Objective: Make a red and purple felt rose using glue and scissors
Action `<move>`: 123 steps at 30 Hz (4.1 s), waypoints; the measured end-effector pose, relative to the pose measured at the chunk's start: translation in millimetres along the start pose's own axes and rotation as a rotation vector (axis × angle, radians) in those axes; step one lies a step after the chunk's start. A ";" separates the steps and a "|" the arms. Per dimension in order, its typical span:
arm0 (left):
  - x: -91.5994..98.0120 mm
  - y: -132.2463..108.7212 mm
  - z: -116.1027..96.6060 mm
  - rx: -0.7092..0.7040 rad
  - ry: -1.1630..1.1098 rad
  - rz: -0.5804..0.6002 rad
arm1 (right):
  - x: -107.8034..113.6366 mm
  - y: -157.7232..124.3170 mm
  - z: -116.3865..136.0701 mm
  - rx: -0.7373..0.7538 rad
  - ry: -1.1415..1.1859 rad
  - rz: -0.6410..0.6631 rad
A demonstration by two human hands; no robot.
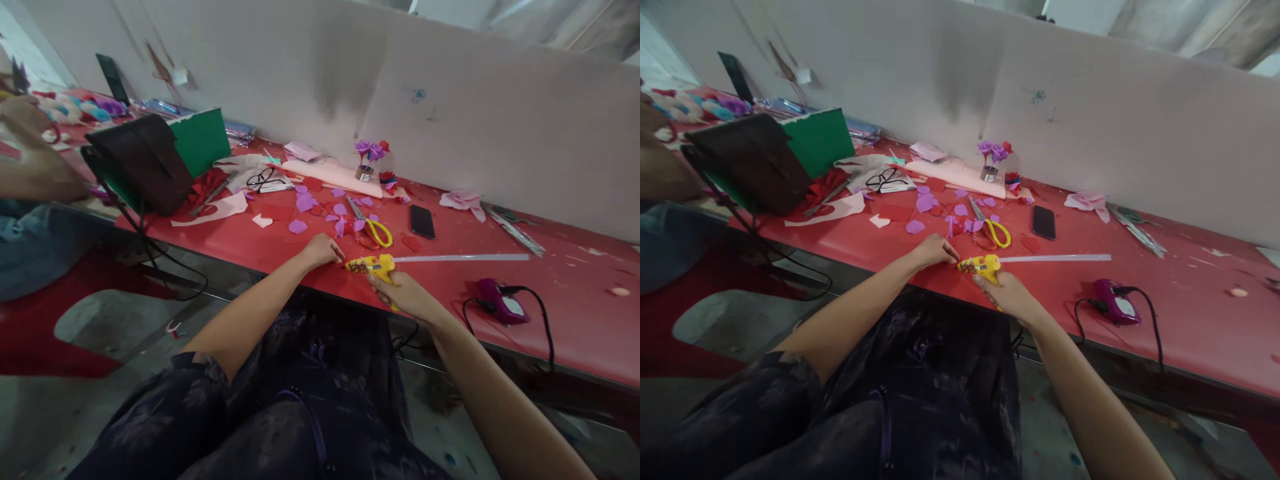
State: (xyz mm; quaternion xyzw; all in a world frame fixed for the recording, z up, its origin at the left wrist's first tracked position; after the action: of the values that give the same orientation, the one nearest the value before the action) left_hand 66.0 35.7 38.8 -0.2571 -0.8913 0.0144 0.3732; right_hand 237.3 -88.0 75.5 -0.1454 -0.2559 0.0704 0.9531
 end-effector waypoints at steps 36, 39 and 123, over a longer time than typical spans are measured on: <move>0.0 4.6 2.5 -0.011 0.030 -0.006 | 10.4 -4.5 5.4 -0.021 -0.119 -0.035; -0.4 5.3 3.0 -0.010 0.025 -0.004 | 12.5 -5.2 4.0 -0.029 -0.113 -0.048; -8.2 -76.7 19.0 -0.429 -0.811 -0.289 | 3.3 21.5 41.9 0.314 0.577 -0.491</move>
State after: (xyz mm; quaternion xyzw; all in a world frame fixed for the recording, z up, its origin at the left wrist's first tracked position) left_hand 23.7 -31.5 36.4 -0.1754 -0.9744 -0.1229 -0.0678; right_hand 217.5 -56.8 105.0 0.0533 0.0088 -0.1648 0.9848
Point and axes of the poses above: each hand's wrist, its own y-axis towards the middle knuckle, its own x-axis out of the back of the hand, z = x × y, the point moved 3 cm from there along y, towards the middle knuckle, and after that the axes turned 6 degrees about y, right-handed, at the moved point
